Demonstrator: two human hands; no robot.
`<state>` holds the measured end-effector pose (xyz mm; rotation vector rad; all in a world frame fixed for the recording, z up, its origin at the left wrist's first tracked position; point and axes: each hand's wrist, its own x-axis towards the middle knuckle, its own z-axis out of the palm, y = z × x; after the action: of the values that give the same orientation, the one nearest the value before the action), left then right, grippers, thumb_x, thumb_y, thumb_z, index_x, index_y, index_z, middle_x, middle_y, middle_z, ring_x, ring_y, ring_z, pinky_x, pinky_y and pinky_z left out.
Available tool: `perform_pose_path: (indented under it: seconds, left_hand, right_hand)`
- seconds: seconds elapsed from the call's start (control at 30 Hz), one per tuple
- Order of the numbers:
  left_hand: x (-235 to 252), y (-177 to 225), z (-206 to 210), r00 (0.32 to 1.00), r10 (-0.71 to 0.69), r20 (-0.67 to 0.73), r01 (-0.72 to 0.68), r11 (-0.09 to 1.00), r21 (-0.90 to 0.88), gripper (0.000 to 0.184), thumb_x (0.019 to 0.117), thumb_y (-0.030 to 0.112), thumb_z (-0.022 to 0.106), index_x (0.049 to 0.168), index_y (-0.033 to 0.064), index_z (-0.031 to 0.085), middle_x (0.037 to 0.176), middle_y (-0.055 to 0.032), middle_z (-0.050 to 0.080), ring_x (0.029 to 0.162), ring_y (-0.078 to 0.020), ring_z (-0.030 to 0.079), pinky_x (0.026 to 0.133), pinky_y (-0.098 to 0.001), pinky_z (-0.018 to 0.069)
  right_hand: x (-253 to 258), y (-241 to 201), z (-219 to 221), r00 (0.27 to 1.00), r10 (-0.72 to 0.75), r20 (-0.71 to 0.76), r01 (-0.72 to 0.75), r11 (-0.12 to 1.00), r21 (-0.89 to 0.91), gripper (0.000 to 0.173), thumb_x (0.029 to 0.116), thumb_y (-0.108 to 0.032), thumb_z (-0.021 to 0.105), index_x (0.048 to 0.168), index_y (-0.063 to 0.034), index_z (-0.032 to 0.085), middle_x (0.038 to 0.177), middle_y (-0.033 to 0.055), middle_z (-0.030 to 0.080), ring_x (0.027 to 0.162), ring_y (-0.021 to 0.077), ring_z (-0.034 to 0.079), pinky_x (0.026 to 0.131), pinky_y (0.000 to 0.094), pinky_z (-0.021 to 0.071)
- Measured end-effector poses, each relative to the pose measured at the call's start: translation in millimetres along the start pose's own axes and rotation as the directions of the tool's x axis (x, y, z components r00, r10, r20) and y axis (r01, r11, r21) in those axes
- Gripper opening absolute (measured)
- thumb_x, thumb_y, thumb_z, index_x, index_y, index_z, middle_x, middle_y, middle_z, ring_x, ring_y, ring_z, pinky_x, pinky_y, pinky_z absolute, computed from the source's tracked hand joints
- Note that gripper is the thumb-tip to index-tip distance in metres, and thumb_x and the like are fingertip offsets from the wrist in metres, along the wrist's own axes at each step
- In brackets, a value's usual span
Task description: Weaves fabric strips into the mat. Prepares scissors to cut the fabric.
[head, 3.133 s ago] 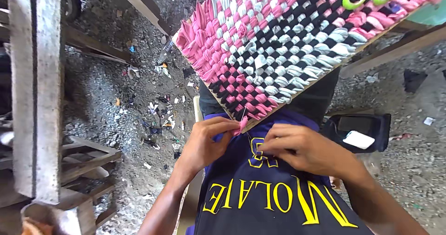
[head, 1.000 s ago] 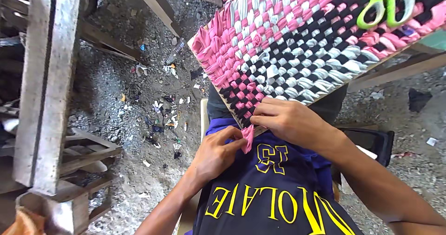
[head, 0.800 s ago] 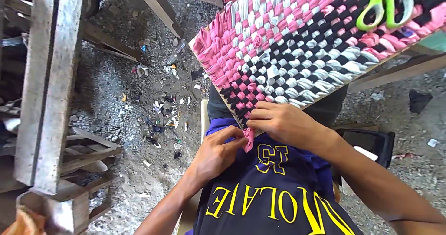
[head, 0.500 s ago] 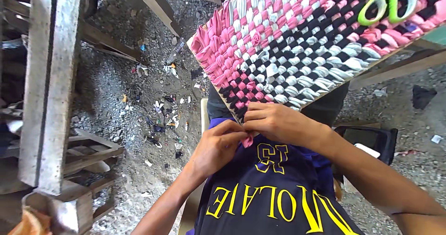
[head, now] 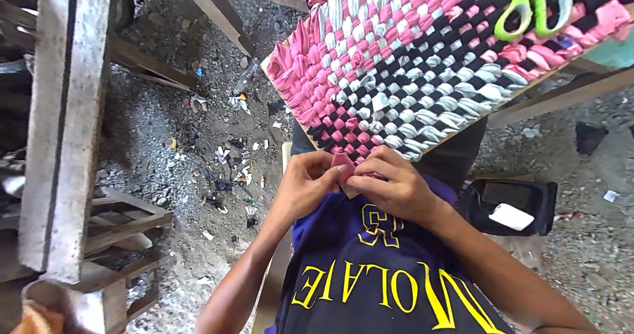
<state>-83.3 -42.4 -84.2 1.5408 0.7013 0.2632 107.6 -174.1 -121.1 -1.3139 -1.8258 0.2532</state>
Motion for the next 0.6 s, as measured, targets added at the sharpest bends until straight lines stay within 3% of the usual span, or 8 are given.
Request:
perform_pose_path:
  seconds: [0.2, 0.33, 0.4, 0.47, 0.6]
  left_hand:
    - [2, -4, 0, 1.000, -0.003, -0.006, 0.003, 0.999, -0.035, 0.015, 0.1010, 0.016, 0.066, 0.103, 0.0019, 0.071, 0.077, -0.0072, 0.072, 0.060, -0.0139, 0.066, 0.056, -0.0271, 0.0574]
    - [1, -6, 5, 0.996, 0.035, -0.079, -0.023, 0.990, 0.142, 0.012, 0.1016, 0.018, 0.064, 0.103, 0.0063, 0.069, 0.079, -0.0031, 0.070, 0.061, -0.0122, 0.066, 0.055, -0.0272, 0.0567]
    - [0, -5, 8, 0.992, 0.059, -0.115, -0.032, 0.974, 0.226, 0.012, 0.1019, 0.017, 0.063, 0.105, 0.0079, 0.069, 0.082, -0.0019, 0.071, 0.065, -0.0112, 0.067, 0.058, -0.0281, 0.0587]
    - [-1, -6, 7, 0.987, 0.093, -0.133, -0.053, 0.958, 0.281, 0.012, 0.1015, 0.015, 0.061, 0.107, 0.0076, 0.068, 0.086, -0.0022, 0.069, 0.068, -0.0103, 0.067, 0.061, -0.0279, 0.0589]
    - [-2, -5, 5, 0.980, 0.161, -0.120, -0.105, 0.920, 0.378, 0.012, 0.1008, 0.017, 0.062, 0.106, 0.0075, 0.068, 0.088, -0.0020, 0.068, 0.071, -0.0091, 0.065, 0.063, -0.0269, 0.0572]
  right_hand:
    - [0, 4, 9, 0.996, -0.059, -0.070, 0.061, 0.998, 0.025, 0.011, 0.0972, -0.007, 0.067, 0.104, -0.0044, 0.075, 0.101, 0.0107, 0.069, 0.103, 0.0247, 0.064, 0.092, 0.0375, 0.0543]
    - [-2, 0, 5, 0.972, -0.057, -0.229, 0.074, 0.995, 0.068, 0.007, 0.1007, -0.008, 0.063, 0.101, -0.0016, 0.067, 0.099, 0.0106, 0.067, 0.102, 0.0216, 0.064, 0.093, 0.0354, 0.0544]
    - [-2, -7, -2, 0.954, 0.067, -0.293, -0.015, 0.984, 0.177, 0.009, 0.1043, -0.012, 0.057, 0.104, -0.0043, 0.062, 0.101, 0.0074, 0.065, 0.101, 0.0175, 0.065, 0.090, 0.0343, 0.0571]
    - [1, -14, -12, 0.903, 0.228, -0.363, -0.106, 0.939, 0.327, 0.008, 0.1066, -0.015, 0.053, 0.108, -0.0091, 0.059, 0.100, 0.0046, 0.064, 0.091, 0.0165, 0.067, 0.077, 0.0351, 0.0610]
    - [8, -25, -39, 0.797, 0.512, -0.321, -0.203, 0.727, 0.655, 0.009, 0.1111, -0.022, 0.044, 0.115, -0.0174, 0.050, 0.108, 0.0032, 0.070, 0.086, 0.0189, 0.072, 0.073, 0.0356, 0.0633]
